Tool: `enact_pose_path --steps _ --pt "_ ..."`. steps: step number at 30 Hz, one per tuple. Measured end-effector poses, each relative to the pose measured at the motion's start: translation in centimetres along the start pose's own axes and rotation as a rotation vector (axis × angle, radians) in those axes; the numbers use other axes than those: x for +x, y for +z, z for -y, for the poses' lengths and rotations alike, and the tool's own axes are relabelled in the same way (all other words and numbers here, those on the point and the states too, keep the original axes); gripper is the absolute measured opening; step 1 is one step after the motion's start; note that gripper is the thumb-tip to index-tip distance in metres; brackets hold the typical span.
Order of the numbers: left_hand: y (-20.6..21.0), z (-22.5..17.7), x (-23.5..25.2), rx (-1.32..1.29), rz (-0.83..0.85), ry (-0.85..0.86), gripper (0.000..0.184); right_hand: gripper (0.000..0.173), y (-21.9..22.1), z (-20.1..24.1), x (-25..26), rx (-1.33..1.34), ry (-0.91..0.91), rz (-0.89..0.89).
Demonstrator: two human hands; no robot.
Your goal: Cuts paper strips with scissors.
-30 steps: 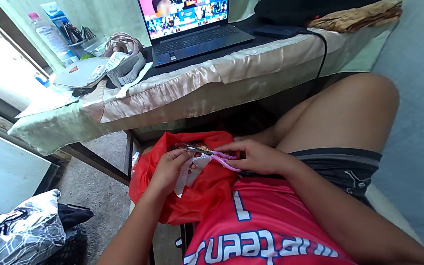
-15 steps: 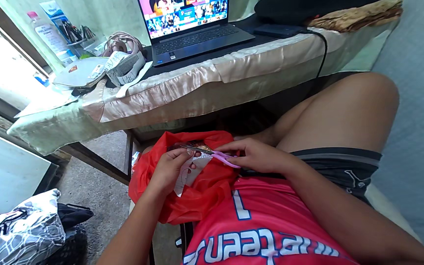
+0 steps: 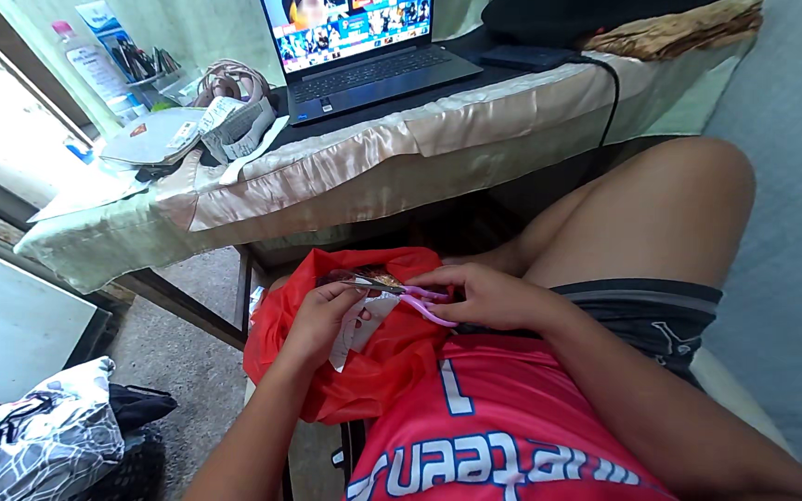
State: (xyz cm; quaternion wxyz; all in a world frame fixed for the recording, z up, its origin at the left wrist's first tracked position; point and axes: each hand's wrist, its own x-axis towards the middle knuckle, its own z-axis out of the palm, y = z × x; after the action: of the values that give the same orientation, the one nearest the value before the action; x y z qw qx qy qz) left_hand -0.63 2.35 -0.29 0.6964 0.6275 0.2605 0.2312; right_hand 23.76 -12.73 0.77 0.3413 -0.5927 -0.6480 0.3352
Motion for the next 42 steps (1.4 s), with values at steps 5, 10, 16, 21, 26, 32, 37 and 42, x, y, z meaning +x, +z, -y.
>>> enact_pose_path --steps 5,10,16,21,26,32,37,42 --pt "-0.04 -0.06 0.00 0.010 0.016 0.008 0.025 0.033 0.03 -0.41 0.12 -0.062 -0.006 -0.043" --pt "0.04 -0.09 -0.04 0.014 0.022 0.003 0.025 0.033 -0.21 -0.48 0.03 -0.050 0.003 -0.023" --pt "-0.02 0.07 0.03 0.013 0.008 0.002 0.023 0.040 -0.08 -0.17 -0.11 -0.012 -0.024 -0.009" --pt "-0.06 0.06 0.00 0.014 0.021 0.018 0.025 0.034 -0.04 -0.40 0.02 -0.055 -0.006 -0.036" --pt "0.02 -0.12 -0.10 0.023 0.024 0.007 0.025 0.032 -0.07 -0.48 0.04 -0.070 0.002 -0.050" --pt "0.01 -0.05 -0.09 0.018 0.008 0.000 0.023 0.041 -0.02 -0.10 -0.11 -0.013 -0.008 -0.014" --pt "-0.01 -0.04 0.00 0.027 0.015 0.010 0.025 0.037 0.03 -0.16 -0.08 -0.056 -0.003 -0.030" --pt "0.04 -0.10 -0.02 0.033 0.012 0.009 0.025 0.031 -0.05 -0.12 0.10 -0.078 0.018 -0.041"
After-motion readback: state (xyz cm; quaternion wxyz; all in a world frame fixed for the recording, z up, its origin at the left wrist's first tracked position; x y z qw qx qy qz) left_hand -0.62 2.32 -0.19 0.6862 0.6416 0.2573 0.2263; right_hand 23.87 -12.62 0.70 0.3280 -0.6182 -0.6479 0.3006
